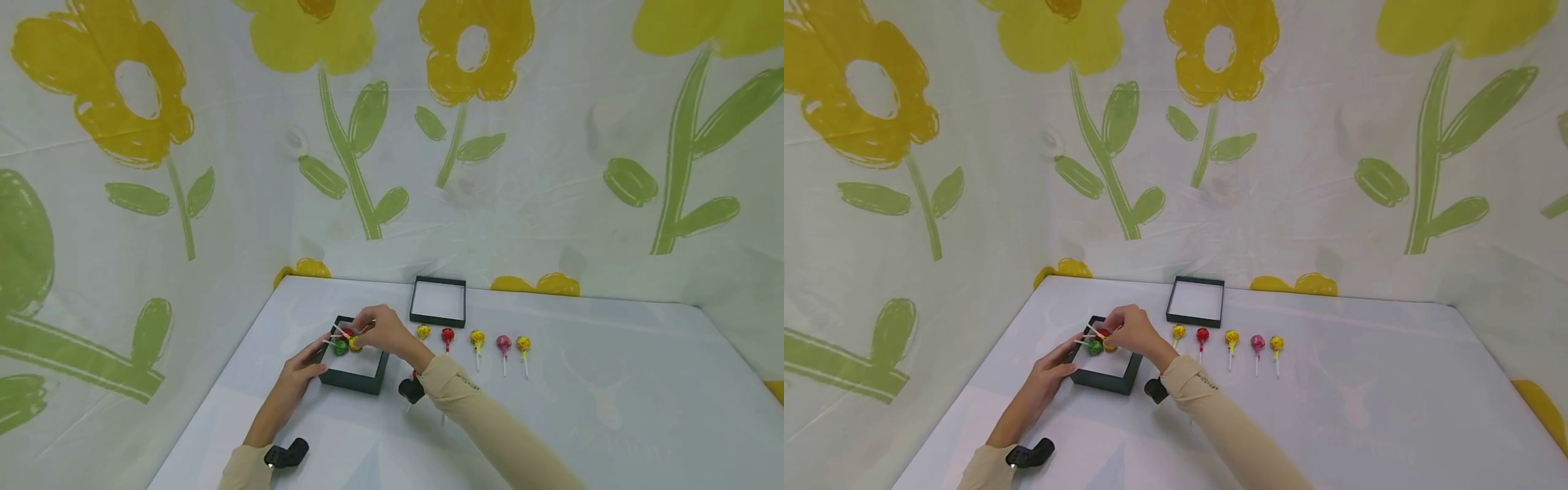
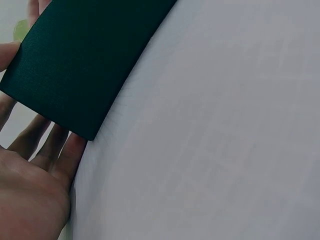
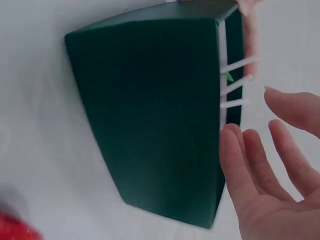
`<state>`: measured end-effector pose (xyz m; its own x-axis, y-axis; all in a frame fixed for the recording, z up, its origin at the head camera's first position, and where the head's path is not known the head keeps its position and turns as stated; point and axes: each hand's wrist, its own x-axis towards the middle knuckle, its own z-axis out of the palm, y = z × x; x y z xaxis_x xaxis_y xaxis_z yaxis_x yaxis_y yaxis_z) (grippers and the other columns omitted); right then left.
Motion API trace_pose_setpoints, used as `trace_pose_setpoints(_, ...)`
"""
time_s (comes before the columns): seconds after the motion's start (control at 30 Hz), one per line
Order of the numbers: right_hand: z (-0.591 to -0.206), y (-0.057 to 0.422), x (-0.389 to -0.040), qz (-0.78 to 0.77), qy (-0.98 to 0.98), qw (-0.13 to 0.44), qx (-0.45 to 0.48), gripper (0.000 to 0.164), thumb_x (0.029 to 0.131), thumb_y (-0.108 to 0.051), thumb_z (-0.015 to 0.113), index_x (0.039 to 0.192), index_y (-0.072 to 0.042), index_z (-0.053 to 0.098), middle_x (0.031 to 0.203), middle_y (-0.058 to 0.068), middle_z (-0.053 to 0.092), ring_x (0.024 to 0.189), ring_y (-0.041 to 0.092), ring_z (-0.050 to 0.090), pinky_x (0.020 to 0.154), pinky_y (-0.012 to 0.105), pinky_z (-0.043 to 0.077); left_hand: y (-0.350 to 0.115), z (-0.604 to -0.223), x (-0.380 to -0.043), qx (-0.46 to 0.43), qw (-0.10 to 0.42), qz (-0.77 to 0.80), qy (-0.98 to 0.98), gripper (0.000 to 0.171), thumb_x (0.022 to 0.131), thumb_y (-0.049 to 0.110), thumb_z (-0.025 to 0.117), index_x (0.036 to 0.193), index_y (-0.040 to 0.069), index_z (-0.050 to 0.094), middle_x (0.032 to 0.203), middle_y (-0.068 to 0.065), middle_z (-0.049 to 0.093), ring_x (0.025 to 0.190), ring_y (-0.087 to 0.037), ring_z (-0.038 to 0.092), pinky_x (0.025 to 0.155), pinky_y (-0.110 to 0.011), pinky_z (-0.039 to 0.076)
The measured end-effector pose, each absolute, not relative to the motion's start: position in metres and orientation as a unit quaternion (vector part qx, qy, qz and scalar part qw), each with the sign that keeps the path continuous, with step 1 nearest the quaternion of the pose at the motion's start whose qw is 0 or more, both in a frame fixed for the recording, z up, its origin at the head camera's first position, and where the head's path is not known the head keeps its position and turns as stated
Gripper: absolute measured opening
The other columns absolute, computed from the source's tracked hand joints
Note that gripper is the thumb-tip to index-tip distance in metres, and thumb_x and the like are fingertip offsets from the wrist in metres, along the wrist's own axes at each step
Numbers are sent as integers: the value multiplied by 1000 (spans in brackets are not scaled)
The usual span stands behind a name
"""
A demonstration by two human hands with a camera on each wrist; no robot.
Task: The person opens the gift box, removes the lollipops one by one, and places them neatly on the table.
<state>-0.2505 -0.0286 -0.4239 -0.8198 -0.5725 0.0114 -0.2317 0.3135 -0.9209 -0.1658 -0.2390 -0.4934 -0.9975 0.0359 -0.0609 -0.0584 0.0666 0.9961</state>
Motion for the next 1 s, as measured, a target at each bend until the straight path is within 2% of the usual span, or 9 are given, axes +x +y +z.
trace_pose_setpoints(0.17,-432,-41,-251,-509,812,137,-253,22,72,3,76,93,2,69,90,9,67,79,15,61,70,27,51,-237,-495,-168,5,35,691,722,56,90,7,57,143,7,40,152,-6,31,143,-23,14,114,-43,11)
trace_pose_setpoints(0.3,-439,-50,-251,-479,834,115,-249,22,71,3,76,92,1,69,89,7,67,79,15,61,68,28,52,-237,-494,-167,13,29,693,720,56,91,5,56,144,5,39,152,-8,29,143,-25,13,114,-44,11)
trace_pose_setpoints(0.43,-442,-60,-250,-434,865,94,-234,22,71,4,72,93,0,69,89,7,65,79,16,55,65,29,50,-238,-493,-165,7,29,689,724,56,91,6,56,144,8,39,152,-5,29,143,-24,14,114,-43,13)
trace_pose_setpoints(0.57,-445,-69,-247,-394,889,74,-219,15,72,5,70,85,-1,70,81,4,63,74,17,50,58,28,46,-239,-493,-164,0,31,687,726,56,91,8,58,144,11,40,152,-2,31,142,-21,15,114,-40,14)
trace_pose_setpoints(0.7,-449,-72,-244,-391,893,57,-217,9,72,5,71,79,-2,71,76,3,63,72,16,51,58,26,46,-241,-494,-163,0,29,687,726,55,91,8,58,144,10,40,151,-2,32,142,-21,16,114,-40,14)
trace_pose_setpoints(0.83,-450,-72,-244,-398,887,50,-229,10,71,6,71,76,-3,71,74,1,64,74,15,51,59,25,45,-242,-494,-163,-3,25,687,727,54,91,8,57,143,11,42,150,-1,34,142,-21,17,114,-41,14)
trace_pose_setpoints(1.0,-452,-74,-241,-358,902,30,-239,12,72,2,74,75,-7,67,72,-1,62,63,12,51,54,24,45,-242,-495,-164,9,29,690,723,54,91,9,58,143,11,42,150,-2,34,142,-20,17,114,-42,13)
